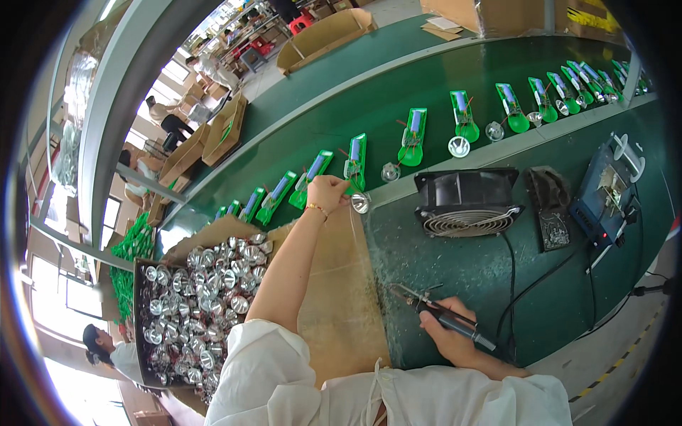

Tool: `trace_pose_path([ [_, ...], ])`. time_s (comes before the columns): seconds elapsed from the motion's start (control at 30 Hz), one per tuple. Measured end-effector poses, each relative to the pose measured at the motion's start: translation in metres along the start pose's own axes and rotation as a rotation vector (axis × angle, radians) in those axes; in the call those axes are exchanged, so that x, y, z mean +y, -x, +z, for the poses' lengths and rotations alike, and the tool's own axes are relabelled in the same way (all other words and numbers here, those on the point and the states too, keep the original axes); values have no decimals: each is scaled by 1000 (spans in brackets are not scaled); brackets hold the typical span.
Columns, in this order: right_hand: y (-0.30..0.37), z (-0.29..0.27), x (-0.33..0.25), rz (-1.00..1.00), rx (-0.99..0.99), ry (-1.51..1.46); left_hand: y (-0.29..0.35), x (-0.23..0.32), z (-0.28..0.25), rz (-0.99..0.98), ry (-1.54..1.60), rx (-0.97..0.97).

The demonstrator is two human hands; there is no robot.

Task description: Soldering electrical wires and components onto a circuit board for lighting fixtures.

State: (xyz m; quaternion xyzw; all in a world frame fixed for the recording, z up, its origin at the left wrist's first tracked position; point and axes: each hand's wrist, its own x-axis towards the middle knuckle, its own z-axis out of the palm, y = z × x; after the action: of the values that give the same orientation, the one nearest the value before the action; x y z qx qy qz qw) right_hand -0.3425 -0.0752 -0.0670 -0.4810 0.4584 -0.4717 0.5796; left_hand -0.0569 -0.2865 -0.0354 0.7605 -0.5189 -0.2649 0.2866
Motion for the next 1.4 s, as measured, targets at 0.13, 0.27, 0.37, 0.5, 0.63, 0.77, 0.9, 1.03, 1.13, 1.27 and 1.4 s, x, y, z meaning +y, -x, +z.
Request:
trace_pose_path([
  [0.13, -6, -2, -1, 87, 18, -30, -12, 5, -11, 353, -293, 527],
  [0.27, -7, -1, 1, 78, 16, -54, -21, -30, -32, 380, -494, 474],
  [0.37, -8, -1, 0, 62, 31, -60, -17, -49, -33, 405, -627, 278],
  [0.5, -8, 1, 1, 45, 32, -41, -20, -48, -39, 351, -618, 187],
  [0.63, -6, 3, 2, 38, 24, -40, -24, -63, -42, 395, -495, 105],
  [0.77, -5, 3, -1, 59, 16, -58, 3, -45, -35, 303, -497, 149],
  [0.9, -5, 0, -4, 88, 36, -90, 70, -31, -36, 369, -440, 218],
  [1.03, -2, 0, -10, 48, 11, -90, 174, -14, -40, 375, -388, 141],
  [1.13, -4, -3, -8, 6, 14, -111, 230, -11, -23, 340, -313, 124],
  [1.27, -2, -3, -10, -26, 13, -90, 280, -18, 6, 195, -319, 147],
  [1.4, -3, -1, -7, -58, 9, -107, 300, -14, 3, 106, -211, 34],
])
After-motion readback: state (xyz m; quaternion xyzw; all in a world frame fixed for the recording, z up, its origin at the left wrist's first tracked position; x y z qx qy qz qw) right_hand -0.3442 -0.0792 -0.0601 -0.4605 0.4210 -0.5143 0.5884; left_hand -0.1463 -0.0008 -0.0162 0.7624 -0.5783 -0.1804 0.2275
